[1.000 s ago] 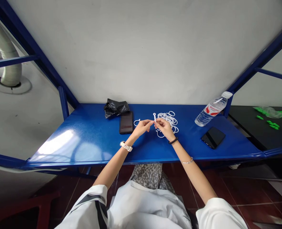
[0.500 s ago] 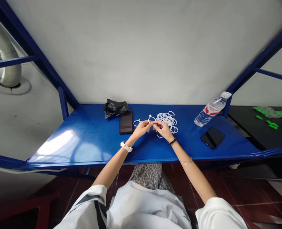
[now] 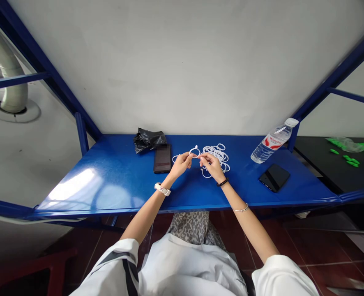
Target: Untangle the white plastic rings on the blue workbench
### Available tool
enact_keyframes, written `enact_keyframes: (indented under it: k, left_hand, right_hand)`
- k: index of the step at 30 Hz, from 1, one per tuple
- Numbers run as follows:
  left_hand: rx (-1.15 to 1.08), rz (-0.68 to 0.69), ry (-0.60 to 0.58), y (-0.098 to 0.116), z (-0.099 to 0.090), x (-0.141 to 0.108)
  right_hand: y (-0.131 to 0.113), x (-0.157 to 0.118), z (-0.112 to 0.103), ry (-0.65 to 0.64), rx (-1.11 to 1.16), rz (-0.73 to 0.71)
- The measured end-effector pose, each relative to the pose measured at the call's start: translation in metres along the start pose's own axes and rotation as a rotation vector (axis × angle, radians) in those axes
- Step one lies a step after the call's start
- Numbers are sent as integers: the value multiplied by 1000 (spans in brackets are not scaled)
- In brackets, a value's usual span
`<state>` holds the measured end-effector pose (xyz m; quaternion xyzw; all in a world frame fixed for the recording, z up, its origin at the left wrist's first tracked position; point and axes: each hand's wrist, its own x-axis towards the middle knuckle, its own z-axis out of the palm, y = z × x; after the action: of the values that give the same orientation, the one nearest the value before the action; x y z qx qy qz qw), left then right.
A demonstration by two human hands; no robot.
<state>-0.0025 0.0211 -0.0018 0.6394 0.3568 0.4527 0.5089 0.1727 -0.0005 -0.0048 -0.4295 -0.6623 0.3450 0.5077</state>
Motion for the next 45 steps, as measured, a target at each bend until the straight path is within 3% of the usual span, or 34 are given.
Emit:
enact_keyframes:
  k: [13, 30, 37, 45]
  left_hand:
    - [-1, 26, -53, -2, 0, -1]
    - [146, 100, -17, 3, 2, -5]
    - [525, 178, 17, -3, 1, -3]
    - [1168, -14, -108, -2, 2, -3]
  right_hand:
    - [0, 1, 0, 39, 21, 74]
    - [9, 2, 1, 6, -28, 109]
    - [9, 0, -1, 19, -144, 89]
    - [12, 0, -1, 68, -364, 47]
